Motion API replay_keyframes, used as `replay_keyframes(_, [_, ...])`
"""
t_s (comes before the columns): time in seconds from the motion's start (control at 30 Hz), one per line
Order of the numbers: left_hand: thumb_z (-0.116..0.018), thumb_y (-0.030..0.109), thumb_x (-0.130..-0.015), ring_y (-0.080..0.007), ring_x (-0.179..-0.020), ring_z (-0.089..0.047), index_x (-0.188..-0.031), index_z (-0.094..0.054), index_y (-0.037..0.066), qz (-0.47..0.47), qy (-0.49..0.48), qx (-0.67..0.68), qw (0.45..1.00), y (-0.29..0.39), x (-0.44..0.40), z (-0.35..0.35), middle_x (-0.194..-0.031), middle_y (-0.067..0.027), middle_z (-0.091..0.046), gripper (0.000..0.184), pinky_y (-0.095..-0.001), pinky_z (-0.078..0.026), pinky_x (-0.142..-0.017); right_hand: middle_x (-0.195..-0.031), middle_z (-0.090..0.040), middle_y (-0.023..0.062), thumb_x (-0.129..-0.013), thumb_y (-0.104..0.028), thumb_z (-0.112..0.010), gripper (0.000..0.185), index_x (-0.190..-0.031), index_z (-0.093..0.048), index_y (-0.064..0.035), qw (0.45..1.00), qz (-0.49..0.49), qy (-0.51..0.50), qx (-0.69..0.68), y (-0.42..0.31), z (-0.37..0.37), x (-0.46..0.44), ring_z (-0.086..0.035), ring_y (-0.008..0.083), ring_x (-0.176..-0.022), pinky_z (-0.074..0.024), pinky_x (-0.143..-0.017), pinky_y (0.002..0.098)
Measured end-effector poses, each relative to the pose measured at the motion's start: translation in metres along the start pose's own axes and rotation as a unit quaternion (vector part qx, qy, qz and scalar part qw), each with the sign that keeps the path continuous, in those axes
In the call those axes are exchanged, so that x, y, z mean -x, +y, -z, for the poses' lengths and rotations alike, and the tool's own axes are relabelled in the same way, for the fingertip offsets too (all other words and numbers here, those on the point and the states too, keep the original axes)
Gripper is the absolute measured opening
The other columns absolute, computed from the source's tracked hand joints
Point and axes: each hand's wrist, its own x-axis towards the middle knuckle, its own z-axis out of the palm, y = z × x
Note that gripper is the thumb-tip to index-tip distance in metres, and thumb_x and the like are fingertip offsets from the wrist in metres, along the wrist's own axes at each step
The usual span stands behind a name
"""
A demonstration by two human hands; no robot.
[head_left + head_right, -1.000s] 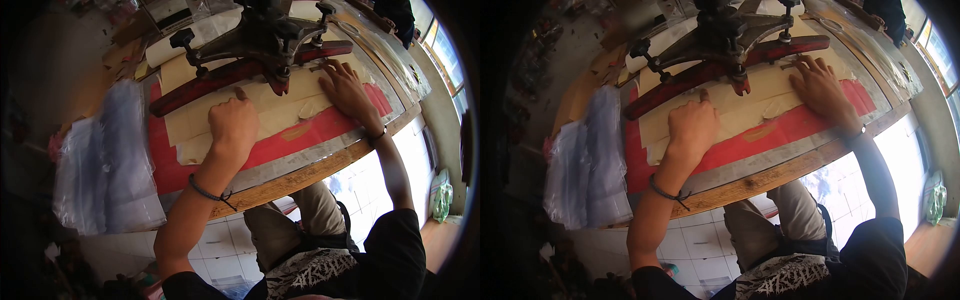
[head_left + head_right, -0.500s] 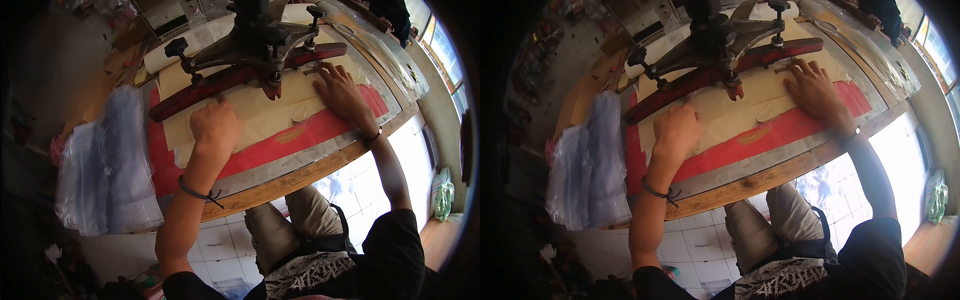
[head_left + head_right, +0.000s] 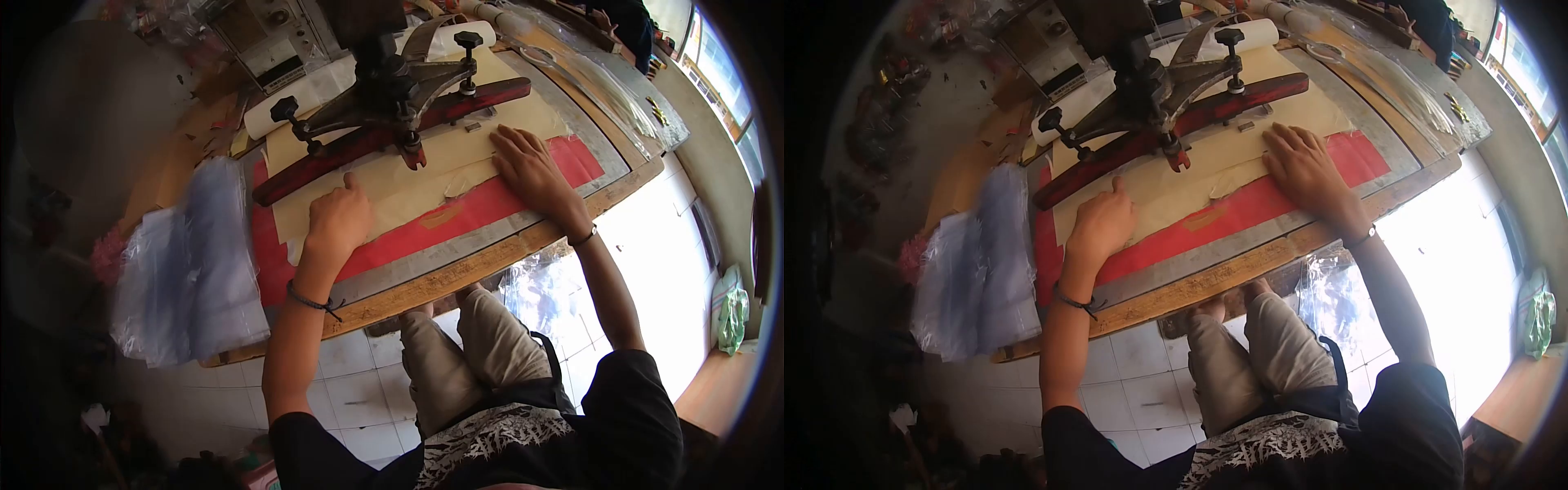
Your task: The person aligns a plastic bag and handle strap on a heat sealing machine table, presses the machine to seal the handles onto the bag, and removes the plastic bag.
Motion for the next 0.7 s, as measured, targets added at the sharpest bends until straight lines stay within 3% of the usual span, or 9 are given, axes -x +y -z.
replay_keyframes(0.07, [-0.048, 0.021, -0.094, -0.0436, -0.081, -0.069, -0.116, -0.051, -0.013, -0.026, -0.039, -0.002, 0.999, -0.004, 0.004, -0.002, -0.083, -0.0268, -0.069, 0.041, -0.0499, -0.056, -0.075, -0.149, -0.045, 0.0159, -0.101, -0.033, -0.047, 0.048, -0.14, -0.052, -0.0043, 1.0, -0.024, -0.008, 0.012, -0.011, 0.015, 0.025, -0.038, 0.0343, -0.14, -0.0278, -0.117, 0.0441])
replay_keyframes(0.17, [-0.047, 0.022, -0.096, -0.044, -0.092, -0.068, -0.109, -0.052, -0.012, 0.007, -0.009, 0.041, 0.999, 0.012, 0.033, 0.002, -0.099, -0.033, -0.066, 0.037, -0.0496, -0.055, -0.078, -0.151, -0.043, 0.0157, -0.101, -0.036, -0.047, 0.049, -0.142, -0.051, -0.0081, 0.999, -0.03, -0.017, 0.022, -0.02, 0.028, 0.057, -0.034, 0.0331, -0.143, -0.0226, -0.12, 0.0457])
replay_keyframes(0.2, [-0.049, 0.027, -0.097, -0.0412, -0.112, -0.06, -0.116, -0.053, -0.008, -0.003, -0.016, 0.036, 0.999, 0.008, 0.039, -0.017, -0.123, -0.0333, -0.057, 0.04, -0.0501, -0.049, -0.093, -0.151, -0.043, 0.0157, -0.101, -0.036, -0.047, 0.049, -0.142, -0.051, -0.0083, 0.999, -0.024, -0.017, 0.026, -0.025, 0.033, 0.067, -0.034, 0.0328, -0.144, -0.0217, -0.12, 0.0458])
replay_keyframes(0.3, [-0.053, 0.032, -0.098, -0.0375, -0.127, -0.05, -0.128, -0.054, -0.001, 0.046, 0.133, 0.107, 0.984, 0.042, 0.104, -0.013, -0.135, -0.0247, -0.051, 0.045, -0.0512, -0.038, -0.106, -0.152, -0.042, 0.0158, -0.097, -0.048, -0.051, 0.061, -0.144, -0.049, -0.0089, 0.999, -0.005, -0.019, 0.032, -0.028, 0.039, 0.081, -0.032, 0.0323, -0.145, -0.019, -0.121, 0.0469])
replay_keyframes(0.47, [-0.066, 0.055, -0.085, -0.0348, -0.136, -0.042, -0.145, -0.046, 0.007, 0.013, 0.229, 0.099, 0.968, 0.052, 0.154, -0.032, -0.149, -0.0158, -0.044, 0.079, -0.0511, -0.029, -0.115, -0.156, -0.035, 0.0159, -0.085, -0.061, -0.062, 0.086, -0.15, -0.039, -0.0101, 0.995, 0.066, -0.009, 0.076, -0.025, 0.041, 0.091, -0.032, 0.0333, -0.145, -0.0182, -0.121, 0.0495])
replay_keyframes(0.53, [-0.075, 0.065, -0.071, -0.0322, -0.142, -0.037, -0.149, -0.04, 0.009, 0.011, 0.228, 0.075, 0.971, 0.055, 0.16, -0.034, -0.157, -0.0148, -0.036, 0.102, -0.0493, -0.027, -0.118, -0.157, -0.034, 0.0155, -0.08, -0.046, -0.072, 0.087, -0.151, -0.038, -0.011, 0.994, 0.085, -0.022, 0.07, -0.025, 0.046, 0.093, -0.032, 0.0331, -0.145, -0.0193, -0.121, 0.0493])
replay_keyframes(0.63, [-0.08, 0.054, -0.072, -0.0314, -0.142, -0.037, -0.151, -0.038, 0.012, 0.005, 0.223, 0.062, 0.973, 0.052, 0.16, -0.037, -0.156, -0.0139, -0.036, 0.099, -0.0488, -0.027, -0.119, -0.157, -0.035, 0.0146, -0.07, -0.021, -0.079, 0.089, -0.15, -0.039, -0.0124, 0.993, 0.075, -0.028, 0.088, -0.026, 0.043, 0.095, -0.033, 0.032, -0.145, -0.0216, -0.121, 0.0485])
replay_keyframes(0.67, [-0.086, 0.036, -0.068, -0.0296, -0.142, -0.039, -0.152, -0.037, 0.014, 0.022, 0.223, 0.053, 0.973, 0.053, 0.158, -0.041, -0.157, -0.0116, -0.036, 0.099, -0.0481, -0.028, -0.12, -0.156, -0.036, 0.0142, -0.067, -0.012, -0.079, 0.091, -0.149, -0.041, -0.0129, 0.993, 0.064, -0.026, 0.098, -0.025, 0.041, 0.095, -0.033, 0.0316, -0.145, -0.0226, -0.121, 0.0481])
replay_keyframes(0.7, [-0.087, 0.03, -0.067, -0.029, -0.141, -0.039, -0.151, -0.038, 0.015, 0.028, 0.222, 0.046, 0.974, 0.054, 0.158, -0.044, -0.157, -0.0109, -0.036, 0.099, -0.0476, -0.029, -0.12, -0.155, -0.038, 0.014, -0.066, -0.008, -0.077, 0.09, -0.148, -0.042, -0.0132, 0.994, 0.066, -0.007, 0.085, -0.025, 0.039, 0.096, -0.035, 0.031, -0.144, -0.0235, -0.121, 0.0479])
